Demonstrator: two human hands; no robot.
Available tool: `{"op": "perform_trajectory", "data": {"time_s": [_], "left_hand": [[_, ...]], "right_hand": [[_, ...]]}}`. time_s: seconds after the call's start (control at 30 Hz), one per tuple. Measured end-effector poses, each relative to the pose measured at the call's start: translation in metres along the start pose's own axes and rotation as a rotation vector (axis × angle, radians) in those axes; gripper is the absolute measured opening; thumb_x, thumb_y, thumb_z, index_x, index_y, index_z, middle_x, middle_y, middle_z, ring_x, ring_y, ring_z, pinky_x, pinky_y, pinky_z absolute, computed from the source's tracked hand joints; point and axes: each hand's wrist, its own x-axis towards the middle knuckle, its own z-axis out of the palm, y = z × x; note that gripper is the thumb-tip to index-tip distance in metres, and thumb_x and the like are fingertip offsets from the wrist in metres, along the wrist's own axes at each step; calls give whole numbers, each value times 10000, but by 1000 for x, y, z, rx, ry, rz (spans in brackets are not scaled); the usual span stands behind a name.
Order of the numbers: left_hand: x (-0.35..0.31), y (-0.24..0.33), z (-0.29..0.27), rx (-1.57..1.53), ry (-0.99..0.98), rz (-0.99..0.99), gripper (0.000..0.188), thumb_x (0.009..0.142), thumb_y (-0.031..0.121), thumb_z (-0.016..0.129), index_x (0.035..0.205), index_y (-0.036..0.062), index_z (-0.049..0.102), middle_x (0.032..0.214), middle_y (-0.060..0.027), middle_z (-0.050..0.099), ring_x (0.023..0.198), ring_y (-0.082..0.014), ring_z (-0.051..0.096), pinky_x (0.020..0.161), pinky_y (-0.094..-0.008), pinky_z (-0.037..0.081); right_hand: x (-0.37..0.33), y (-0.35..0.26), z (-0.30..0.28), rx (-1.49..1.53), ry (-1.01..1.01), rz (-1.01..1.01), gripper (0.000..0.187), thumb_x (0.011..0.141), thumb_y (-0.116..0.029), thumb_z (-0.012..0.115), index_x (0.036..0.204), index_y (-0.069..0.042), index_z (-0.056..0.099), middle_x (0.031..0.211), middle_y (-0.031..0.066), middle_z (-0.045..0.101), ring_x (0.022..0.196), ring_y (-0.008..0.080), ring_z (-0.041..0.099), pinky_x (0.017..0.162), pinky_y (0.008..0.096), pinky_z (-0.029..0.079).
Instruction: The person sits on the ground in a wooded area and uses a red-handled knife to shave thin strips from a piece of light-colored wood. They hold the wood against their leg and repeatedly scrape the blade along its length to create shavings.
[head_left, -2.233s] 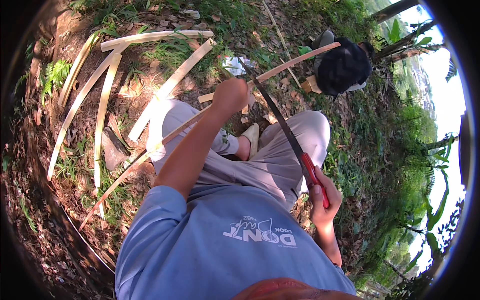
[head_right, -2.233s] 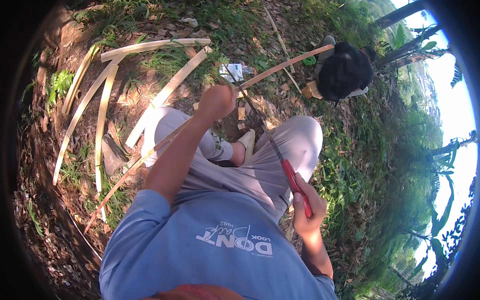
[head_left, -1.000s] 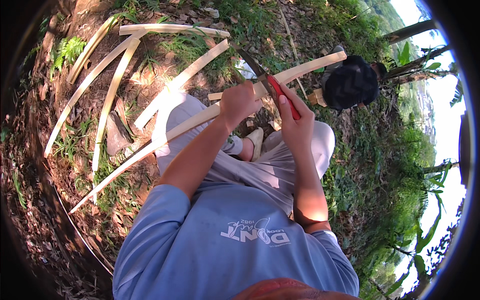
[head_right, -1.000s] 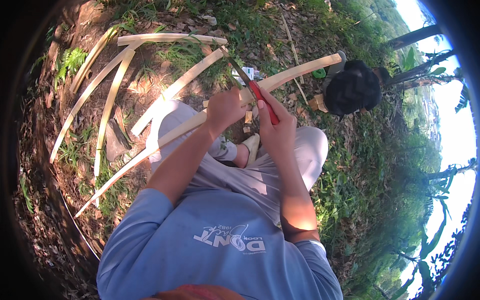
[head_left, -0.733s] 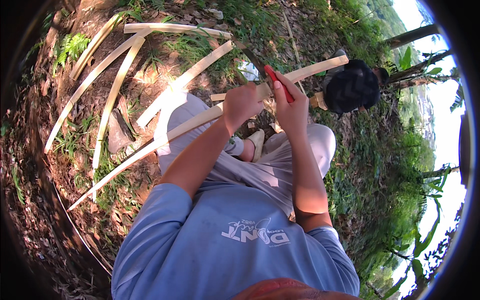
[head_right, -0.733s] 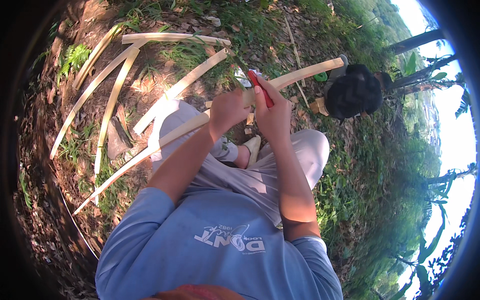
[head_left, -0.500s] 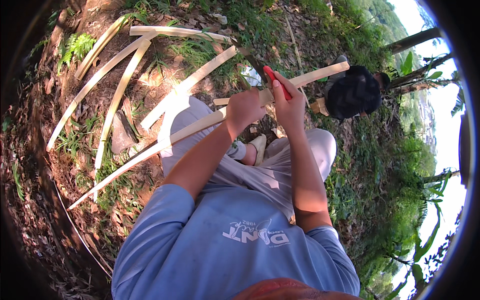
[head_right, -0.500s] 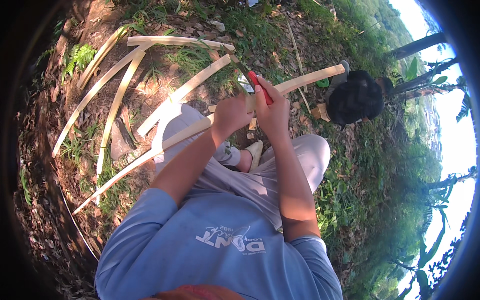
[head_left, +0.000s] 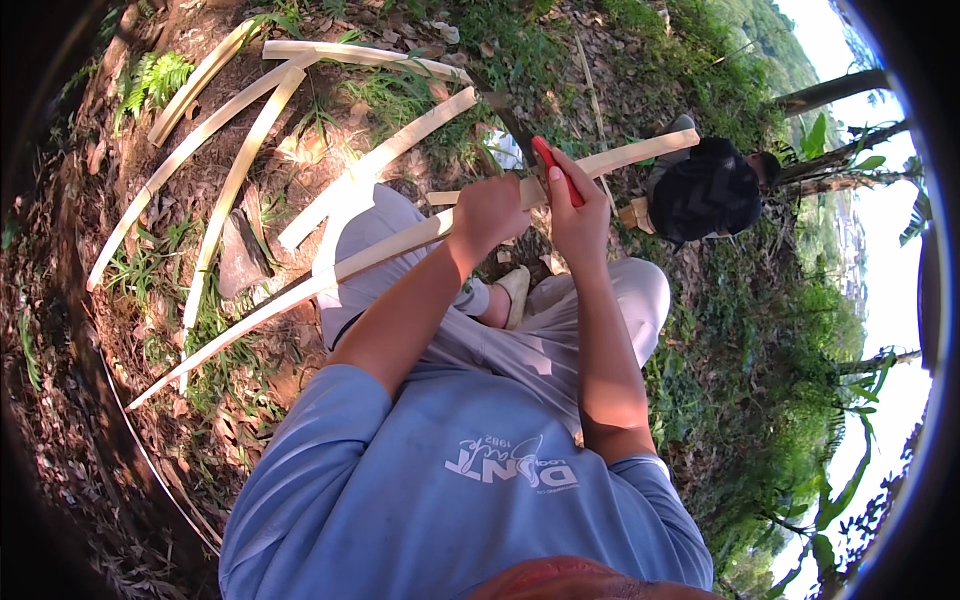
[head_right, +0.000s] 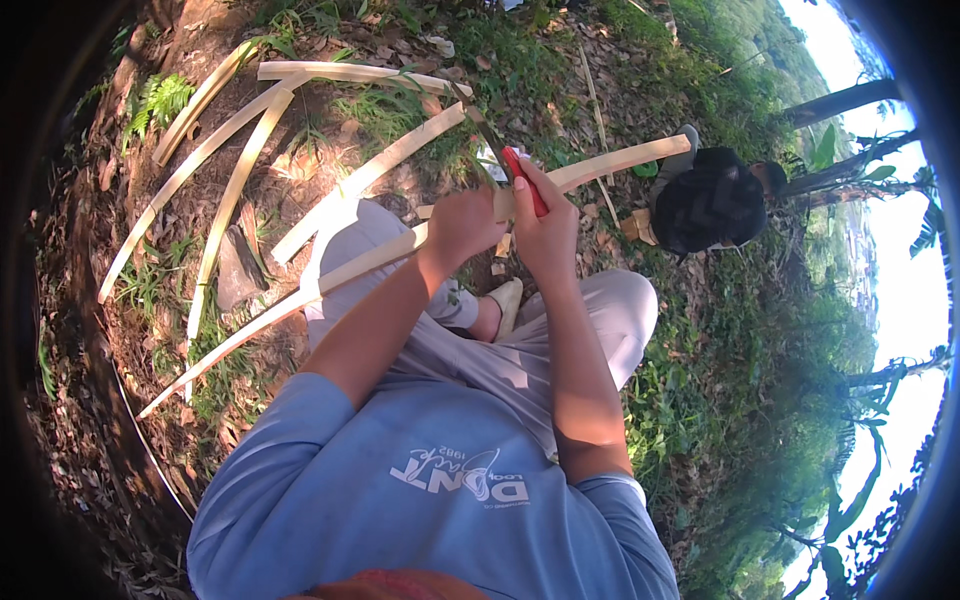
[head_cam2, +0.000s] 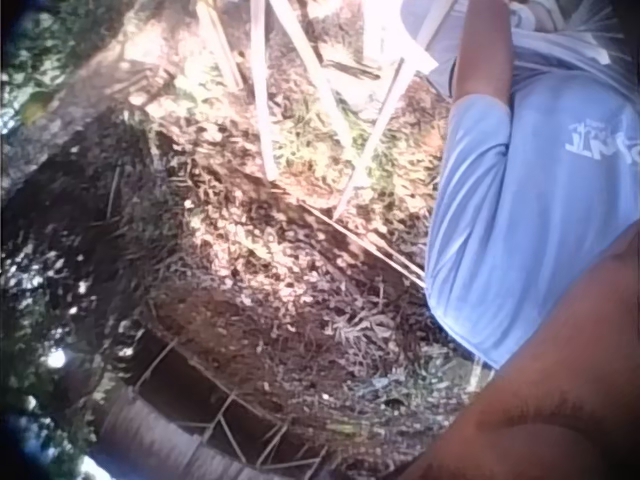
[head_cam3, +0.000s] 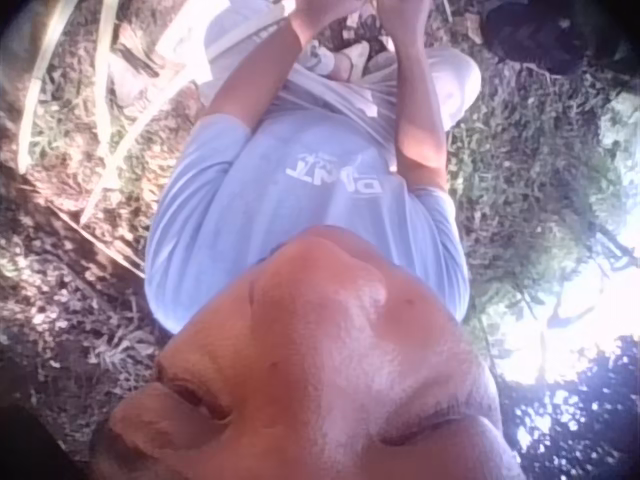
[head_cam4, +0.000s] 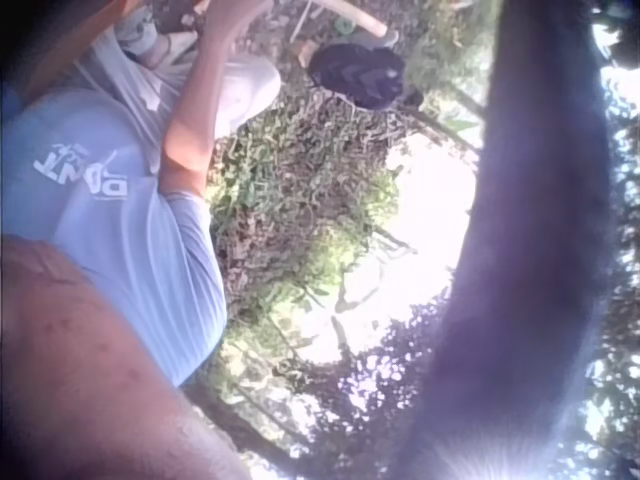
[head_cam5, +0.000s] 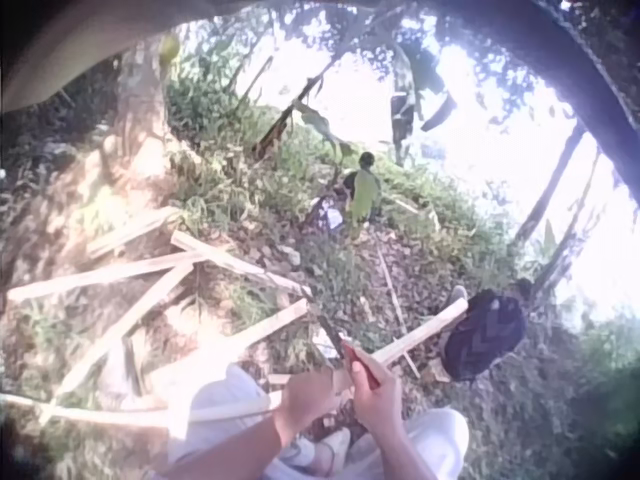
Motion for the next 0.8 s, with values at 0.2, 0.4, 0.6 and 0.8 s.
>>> {"op": "perform_trajectory", "data": {"time_s": [0.2,0.4,0.6,0.8], "left_hand": [[14,2,-18,-33,-192,-160,384,850,334,734,1068,25,800,982,-240,798,958,-412,793,860,-518,630],[19,-11,-13,4,-174,-161,377,867,341,726,1070,33,803,965,-230,800,949,-422,792,866,-519,630],[10,-11,-9,-13,-72,-101,369,864,344,733,1048,29,790,937,-228,793,895,-425,791,829,-523,636],[-4,1,-12,8,-70,-57,401,822,356,745,1043,25,789,916,-230,790,876,-404,795,807,-502,642]], "right_hand": [[-32,-16,-34,-27,-28,126,352,1115,-178,633,1424,-33,717,1232,188,797,1117,205,748,990,333,554],[-125,-102,-117,-158,-68,324,354,1113,-134,617,1428,3,705,1290,192,786,1137,173,729,1012,316,542],[-158,-151,-138,-299,-137,184,365,1081,-90,637,1425,15,702,1097,174,826,895,113,727,848,273,552],[-101,-86,-78,-213,-137,193,364,1097,-155,662,1433,-22,710,1152,137,817,1015,135,714,926,300,553]]}}
